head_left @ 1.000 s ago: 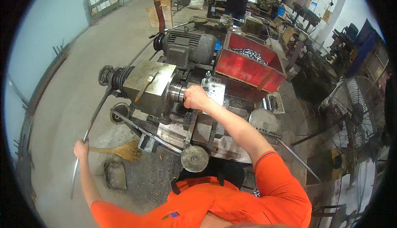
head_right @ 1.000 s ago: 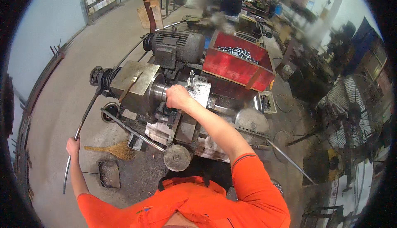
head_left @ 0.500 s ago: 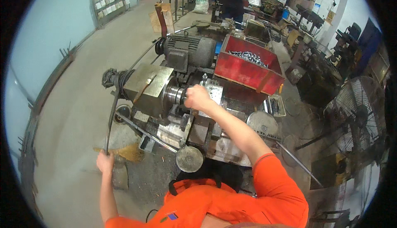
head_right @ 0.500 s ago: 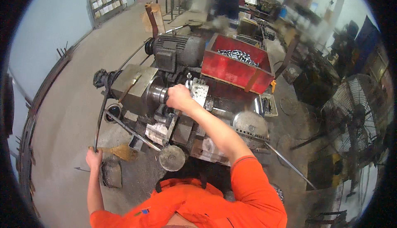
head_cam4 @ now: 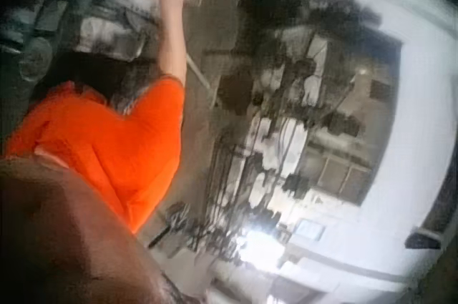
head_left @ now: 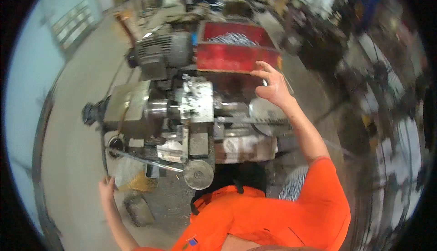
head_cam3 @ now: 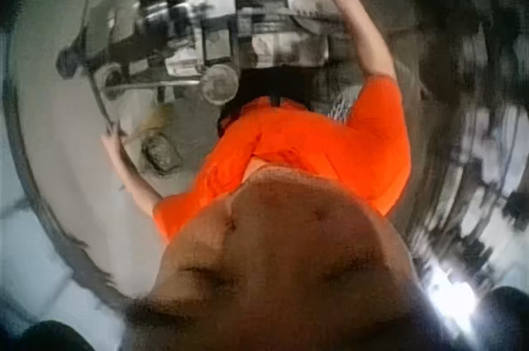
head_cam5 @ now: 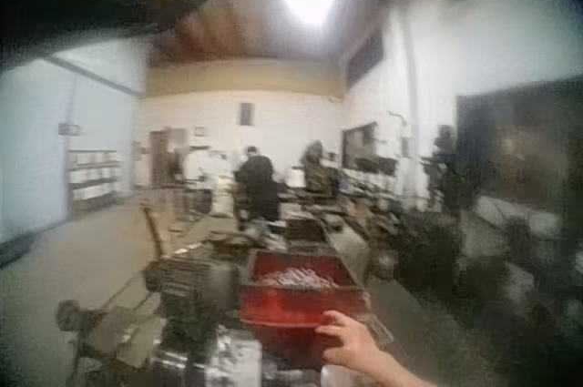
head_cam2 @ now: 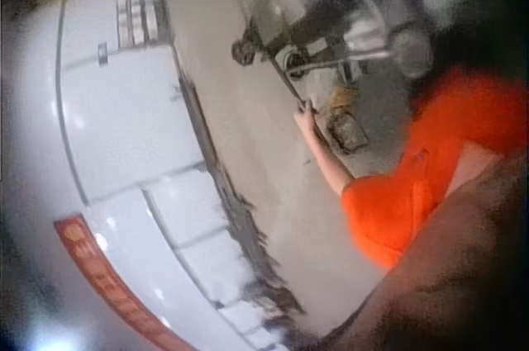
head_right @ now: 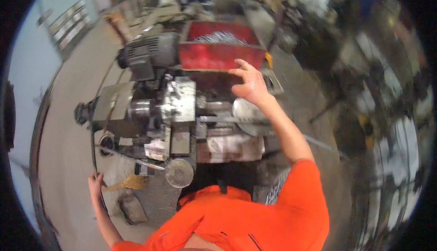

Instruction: The person operates a metal turning machine, repeatedly inserting small metal pieces into the chuck, engaging the machine, and removing the finished parts. The person places the finished parts into a red bin and continues the cycle with new pieces.

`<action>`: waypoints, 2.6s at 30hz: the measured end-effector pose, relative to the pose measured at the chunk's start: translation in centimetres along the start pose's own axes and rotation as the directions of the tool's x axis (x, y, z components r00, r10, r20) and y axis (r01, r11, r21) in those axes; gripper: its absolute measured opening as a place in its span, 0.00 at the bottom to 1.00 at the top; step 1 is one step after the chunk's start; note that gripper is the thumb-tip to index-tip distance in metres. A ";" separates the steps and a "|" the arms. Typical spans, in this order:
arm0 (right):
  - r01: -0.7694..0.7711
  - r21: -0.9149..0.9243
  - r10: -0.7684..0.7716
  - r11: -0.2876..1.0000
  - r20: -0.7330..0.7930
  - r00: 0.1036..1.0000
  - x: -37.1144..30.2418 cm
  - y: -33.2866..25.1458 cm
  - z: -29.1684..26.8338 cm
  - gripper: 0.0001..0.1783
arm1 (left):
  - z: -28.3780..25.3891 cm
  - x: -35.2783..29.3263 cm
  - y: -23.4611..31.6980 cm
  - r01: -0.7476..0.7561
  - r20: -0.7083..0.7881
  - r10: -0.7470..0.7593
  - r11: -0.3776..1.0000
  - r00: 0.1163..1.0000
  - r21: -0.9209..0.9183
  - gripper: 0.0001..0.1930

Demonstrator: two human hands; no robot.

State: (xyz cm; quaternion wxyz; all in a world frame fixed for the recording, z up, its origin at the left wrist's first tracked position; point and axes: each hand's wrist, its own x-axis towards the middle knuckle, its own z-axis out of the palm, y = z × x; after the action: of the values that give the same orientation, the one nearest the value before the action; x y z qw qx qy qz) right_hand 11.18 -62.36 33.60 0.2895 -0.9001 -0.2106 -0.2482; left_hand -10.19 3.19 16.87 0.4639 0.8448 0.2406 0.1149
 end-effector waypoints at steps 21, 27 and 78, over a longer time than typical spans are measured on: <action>-0.553 -0.702 0.892 0.448 0.308 0.332 -47.4 14.5 -0.4 0.10 | -2.4 3.9 -4.6 0.383 0.071 -0.377 0.904 0.924 -0.187 0.20; -0.612 -0.660 0.900 0.436 0.311 0.306 -48.3 15.5 0.7 0.14 | -2.8 3.5 -3.2 0.214 0.131 -0.204 0.975 0.970 -0.067 0.22; 0.494 0.114 -0.475 0.862 0.522 0.708 1.2 -16.6 13.9 0.18 | 10.6 -5.5 22.2 -0.218 0.211 0.278 0.939 0.937 -0.267 0.11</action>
State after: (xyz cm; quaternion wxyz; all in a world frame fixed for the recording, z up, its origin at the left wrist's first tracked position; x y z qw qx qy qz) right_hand 7.97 -40.99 31.35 0.1287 -0.8504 -0.5067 -0.0588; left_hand -3.85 -17.48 29.86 0.5701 0.8140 0.0566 0.0955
